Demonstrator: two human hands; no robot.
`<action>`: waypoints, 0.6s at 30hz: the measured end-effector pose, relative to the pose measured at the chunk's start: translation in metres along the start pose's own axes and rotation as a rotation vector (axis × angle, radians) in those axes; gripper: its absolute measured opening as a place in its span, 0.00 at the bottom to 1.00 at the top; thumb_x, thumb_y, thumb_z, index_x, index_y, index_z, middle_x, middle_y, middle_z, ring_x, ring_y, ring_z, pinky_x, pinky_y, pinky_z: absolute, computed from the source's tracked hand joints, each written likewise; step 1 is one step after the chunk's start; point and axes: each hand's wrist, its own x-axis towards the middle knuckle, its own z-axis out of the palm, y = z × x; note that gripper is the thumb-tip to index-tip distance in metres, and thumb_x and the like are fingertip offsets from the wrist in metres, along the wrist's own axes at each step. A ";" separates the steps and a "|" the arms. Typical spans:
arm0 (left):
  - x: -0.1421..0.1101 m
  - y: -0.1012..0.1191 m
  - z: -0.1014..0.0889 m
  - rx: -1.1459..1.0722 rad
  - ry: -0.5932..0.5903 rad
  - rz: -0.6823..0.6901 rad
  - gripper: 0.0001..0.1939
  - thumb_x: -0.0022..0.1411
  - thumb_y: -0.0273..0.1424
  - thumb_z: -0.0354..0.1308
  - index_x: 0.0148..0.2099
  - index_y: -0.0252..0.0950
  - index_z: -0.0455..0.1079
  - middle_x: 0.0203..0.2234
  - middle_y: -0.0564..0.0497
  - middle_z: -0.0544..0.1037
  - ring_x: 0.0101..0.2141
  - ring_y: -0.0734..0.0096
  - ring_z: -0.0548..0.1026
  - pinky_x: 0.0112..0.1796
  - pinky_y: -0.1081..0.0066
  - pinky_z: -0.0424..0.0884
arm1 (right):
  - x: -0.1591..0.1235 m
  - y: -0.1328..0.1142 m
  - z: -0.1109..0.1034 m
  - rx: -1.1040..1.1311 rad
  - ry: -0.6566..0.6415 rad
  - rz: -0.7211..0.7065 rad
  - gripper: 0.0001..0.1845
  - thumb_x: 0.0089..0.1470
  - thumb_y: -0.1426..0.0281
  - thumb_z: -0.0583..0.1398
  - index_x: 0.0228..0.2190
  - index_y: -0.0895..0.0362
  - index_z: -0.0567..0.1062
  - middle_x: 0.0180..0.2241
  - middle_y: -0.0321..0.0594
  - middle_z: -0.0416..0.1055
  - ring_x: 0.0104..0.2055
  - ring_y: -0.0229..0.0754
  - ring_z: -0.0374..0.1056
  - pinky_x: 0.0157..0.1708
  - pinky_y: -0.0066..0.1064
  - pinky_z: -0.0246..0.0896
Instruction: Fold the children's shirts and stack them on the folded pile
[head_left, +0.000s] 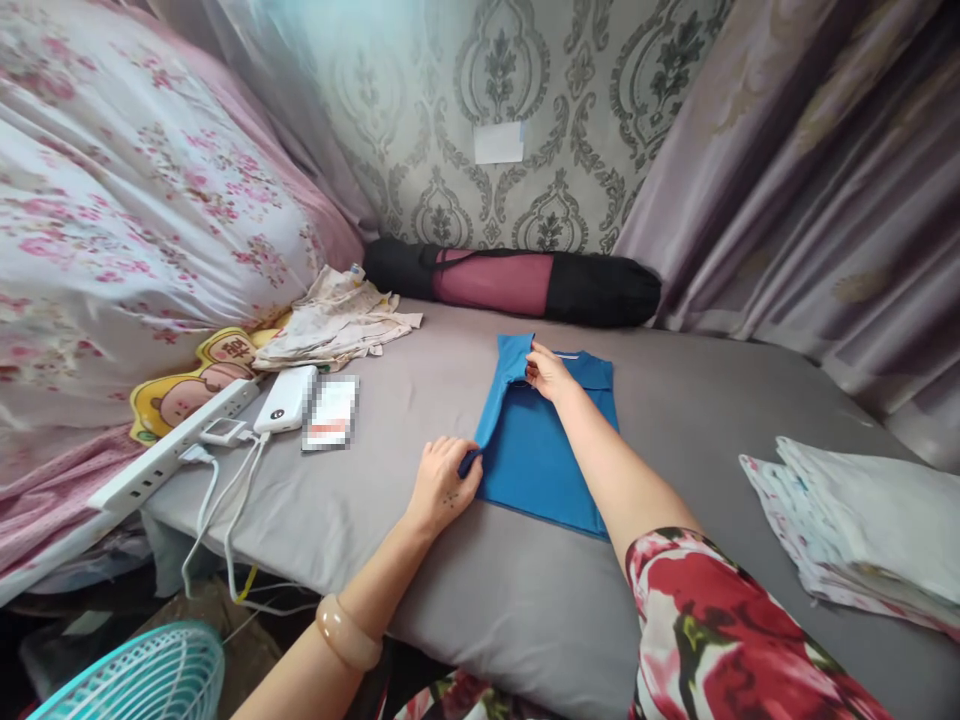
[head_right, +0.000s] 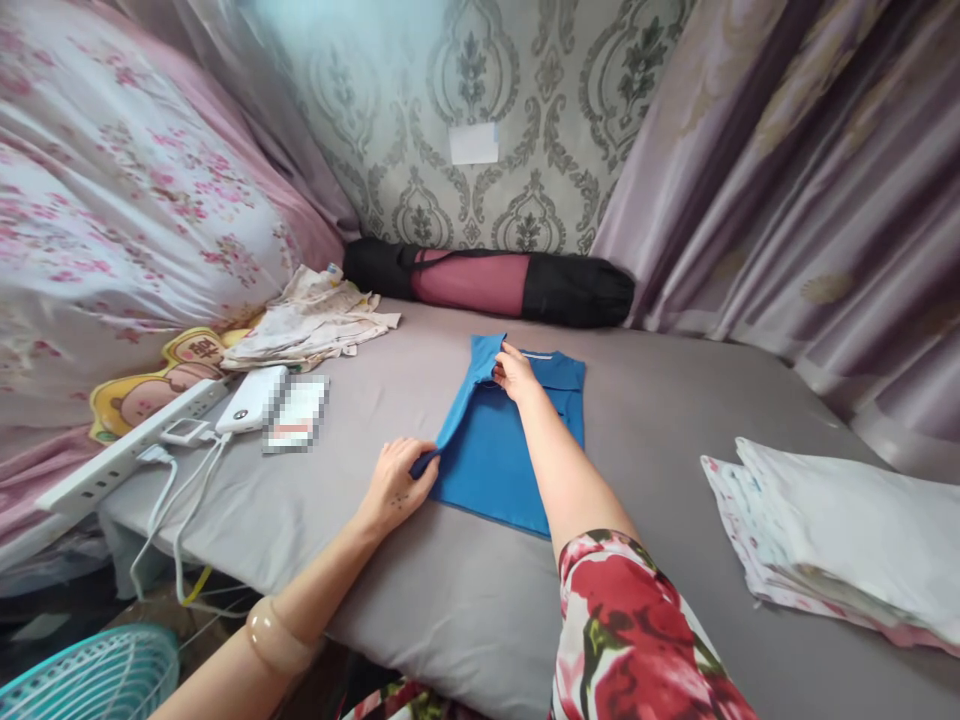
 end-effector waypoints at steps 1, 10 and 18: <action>0.000 0.000 0.000 -0.012 -0.018 0.031 0.08 0.65 0.32 0.50 0.41 0.40 0.70 0.34 0.49 0.79 0.38 0.64 0.75 0.40 0.64 0.64 | 0.001 0.001 -0.005 0.009 0.015 -0.005 0.24 0.47 0.78 0.56 0.47 0.52 0.72 0.18 0.22 0.64 0.17 0.29 0.60 0.23 0.19 0.60; -0.001 0.006 -0.006 -0.039 -0.201 0.199 0.10 0.59 0.27 0.54 0.44 0.40 0.71 0.37 0.49 0.79 0.39 0.65 0.74 0.43 0.63 0.62 | -0.004 0.016 -0.033 -0.402 0.184 -0.093 0.27 0.49 0.76 0.59 0.52 0.60 0.71 0.23 0.33 0.71 0.22 0.37 0.68 0.27 0.29 0.68; -0.001 0.003 -0.002 -0.045 -0.179 0.215 0.08 0.67 0.31 0.51 0.43 0.40 0.72 0.37 0.48 0.80 0.38 0.65 0.75 0.41 0.63 0.62 | -0.029 0.012 -0.039 -1.123 0.185 -0.403 0.29 0.58 0.76 0.52 0.60 0.57 0.64 0.53 0.51 0.69 0.53 0.50 0.67 0.54 0.40 0.61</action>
